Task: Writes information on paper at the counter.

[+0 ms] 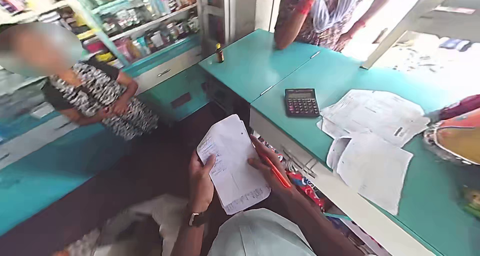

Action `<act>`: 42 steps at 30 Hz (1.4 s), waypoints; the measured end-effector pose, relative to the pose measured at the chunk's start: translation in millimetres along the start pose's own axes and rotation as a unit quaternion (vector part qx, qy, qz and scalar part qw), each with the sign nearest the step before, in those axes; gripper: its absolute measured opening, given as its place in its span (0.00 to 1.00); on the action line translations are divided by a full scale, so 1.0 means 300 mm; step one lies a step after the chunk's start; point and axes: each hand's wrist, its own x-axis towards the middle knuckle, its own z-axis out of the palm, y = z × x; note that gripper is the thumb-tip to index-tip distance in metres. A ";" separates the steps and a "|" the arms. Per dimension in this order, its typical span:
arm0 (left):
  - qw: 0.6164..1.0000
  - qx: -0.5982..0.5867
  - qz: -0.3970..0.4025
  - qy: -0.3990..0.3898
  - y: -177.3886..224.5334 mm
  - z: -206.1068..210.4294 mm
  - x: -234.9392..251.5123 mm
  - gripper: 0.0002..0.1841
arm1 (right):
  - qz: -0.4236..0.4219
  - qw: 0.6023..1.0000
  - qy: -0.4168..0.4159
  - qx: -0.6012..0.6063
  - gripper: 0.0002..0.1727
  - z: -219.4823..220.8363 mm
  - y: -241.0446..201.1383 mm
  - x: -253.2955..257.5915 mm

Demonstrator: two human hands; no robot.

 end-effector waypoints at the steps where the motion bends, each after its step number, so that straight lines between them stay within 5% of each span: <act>1: 1.000 0.001 0.009 -0.015 -0.029 0.017 0.094 0.25 | 0.000 1.000 0.005 0.002 0.38 -0.023 0.027 0.080; 7: 0.998 0.025 0.047 -0.010 -0.067 0.177 0.673 0.22 | 0.012 0.996 0.054 -0.067 0.37 -0.108 0.142 0.502; 10: 0.999 0.030 -0.018 0.024 -0.107 0.271 0.932 0.25 | 0.029 0.987 0.112 -0.109 0.34 -0.134 0.158 0.680; 13: 0.997 0.000 -0.068 -0.037 -0.197 0.377 1.177 0.36 | 0.057 0.967 0.177 -0.175 0.35 -0.226 0.189 0.843; 16: 0.985 0.059 -0.024 -0.161 -0.319 0.445 1.396 0.38 | 0.081 0.943 0.241 -0.215 0.36 -0.332 0.259 0.966; 18: 0.933 0.206 0.103 -0.275 -0.392 0.448 1.504 0.28 | 0.124 0.923 0.283 -0.229 0.36 -0.388 0.289 1.019; 20: 0.827 0.344 0.250 -0.369 -0.449 0.458 1.615 0.17 | 0.157 0.904 0.304 -0.258 0.36 -0.445 0.320 1.096; 23: 0.683 0.453 0.325 -0.472 -0.524 0.466 1.690 0.29 | 0.224 0.858 0.316 -0.338 0.37 -0.471 0.362 1.151; 25: 0.651 0.481 0.316 -0.495 -0.545 0.471 1.708 0.38 | 0.242 0.806 0.341 -0.418 0.34 -0.444 0.343 1.156; 28: 0.655 0.471 0.331 -0.490 -0.562 0.472 1.721 0.41 | 0.083 0.769 0.483 -0.410 0.17 -0.341 0.286 1.151; 30: 0.662 0.467 0.325 -0.487 -0.563 0.471 1.709 0.40 | -0.035 0.808 0.552 -0.201 0.29 -0.253 0.264 1.197; 31: 0.663 0.469 0.320 -0.487 -0.561 0.470 1.707 0.40 | -0.040 0.830 0.546 -0.106 0.37 -0.206 0.265 1.227; 33: 0.663 0.472 0.317 -0.487 -0.557 0.471 1.709 0.40 | -0.015 0.861 0.508 -0.023 0.37 -0.143 0.326 1.279; 35: 0.657 0.474 0.313 -0.495 -0.555 0.471 1.710 0.40 | 0.006 0.880 0.474 -0.030 0.25 -0.121 0.417 1.312; 38: 0.657 0.470 0.325 -0.491 -0.558 0.472 1.713 0.36 | 0.054 0.893 0.431 -0.119 0.18 -0.141 0.492 1.319; 42: 0.664 0.473 0.309 -0.490 -0.552 0.474 1.708 0.32 | 0.090 0.847 0.391 -0.349 0.08 -0.170 0.531 1.294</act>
